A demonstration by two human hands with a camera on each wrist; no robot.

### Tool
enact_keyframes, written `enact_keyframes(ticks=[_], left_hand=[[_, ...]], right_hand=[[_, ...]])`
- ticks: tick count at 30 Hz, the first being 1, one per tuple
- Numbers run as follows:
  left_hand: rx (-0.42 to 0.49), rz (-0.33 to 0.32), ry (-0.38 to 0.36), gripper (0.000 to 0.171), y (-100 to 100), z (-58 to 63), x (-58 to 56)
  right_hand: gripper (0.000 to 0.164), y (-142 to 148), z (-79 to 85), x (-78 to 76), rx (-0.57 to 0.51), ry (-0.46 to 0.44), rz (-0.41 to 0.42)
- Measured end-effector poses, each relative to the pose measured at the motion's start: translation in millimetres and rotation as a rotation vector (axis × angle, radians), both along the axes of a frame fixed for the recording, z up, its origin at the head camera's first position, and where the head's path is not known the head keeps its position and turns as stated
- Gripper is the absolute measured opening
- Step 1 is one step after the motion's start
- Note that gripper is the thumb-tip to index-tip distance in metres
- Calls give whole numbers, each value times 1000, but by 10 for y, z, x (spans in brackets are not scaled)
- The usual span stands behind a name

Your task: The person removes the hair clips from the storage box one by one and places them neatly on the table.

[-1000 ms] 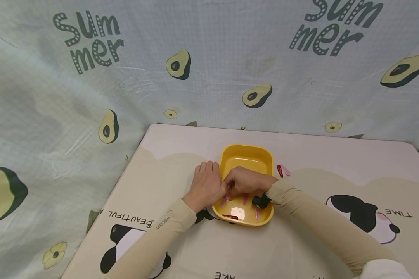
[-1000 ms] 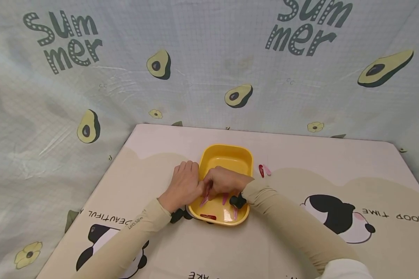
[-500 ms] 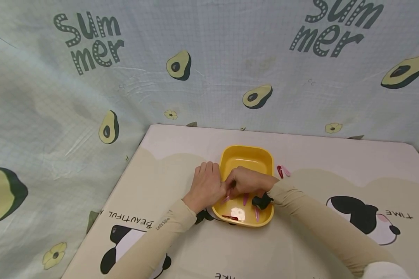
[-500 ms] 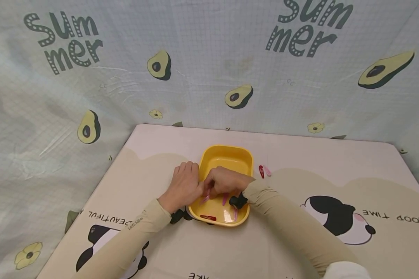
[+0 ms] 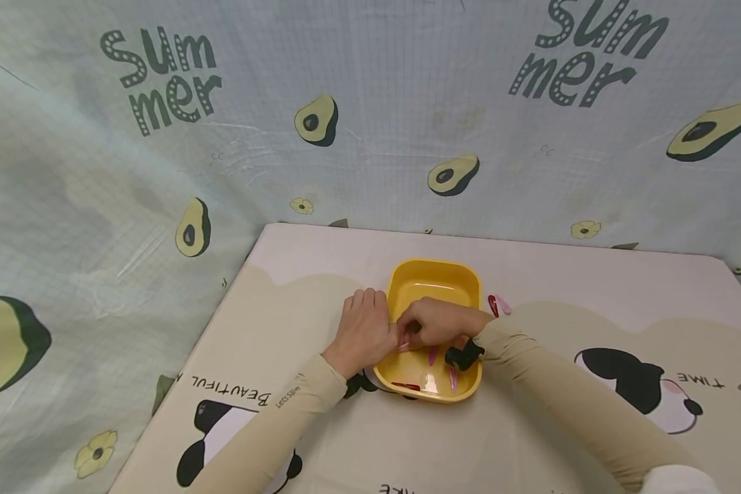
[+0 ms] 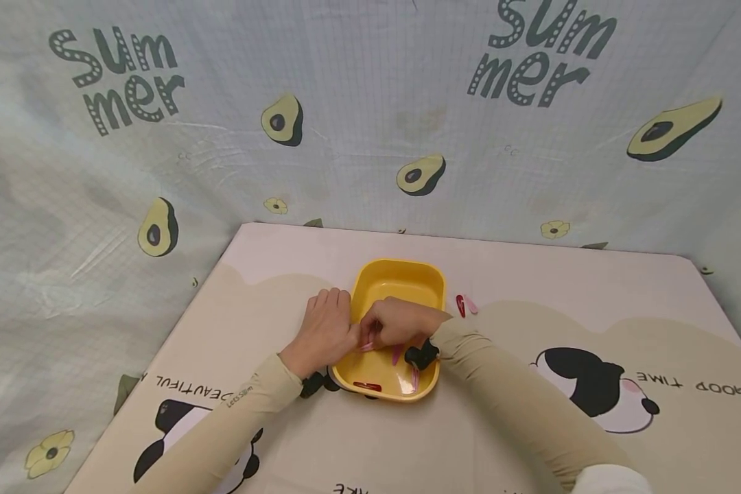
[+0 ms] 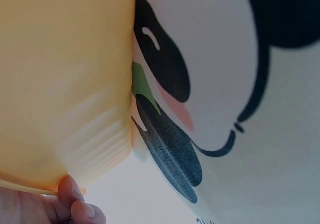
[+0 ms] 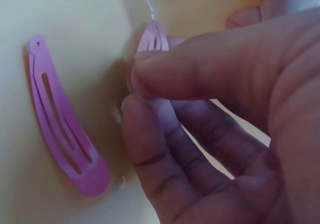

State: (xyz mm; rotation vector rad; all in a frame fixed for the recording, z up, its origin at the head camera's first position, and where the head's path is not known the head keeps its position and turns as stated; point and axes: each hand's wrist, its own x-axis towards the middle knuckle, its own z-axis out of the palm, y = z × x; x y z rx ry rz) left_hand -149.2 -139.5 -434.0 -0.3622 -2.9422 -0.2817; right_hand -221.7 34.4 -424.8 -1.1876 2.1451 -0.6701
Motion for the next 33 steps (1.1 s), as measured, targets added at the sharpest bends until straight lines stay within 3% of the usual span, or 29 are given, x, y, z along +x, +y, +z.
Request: enact_keyframes(ticks=[9,18,23,33], left_hand=[[7,-7,23,18,14,35,19],[-18,4,-29,20,36,31,3],[-15,10,-40,21,46,32,-1],[-8,22,-72,20,46,19,2]], right_hand=[[9,76,69,-16,-7,22,-48],[10,158,86,-41,-29,-25,-73],[10,205,97,-50,-42,-7,-85],[15,316,201,-28,-66,-73,-170]])
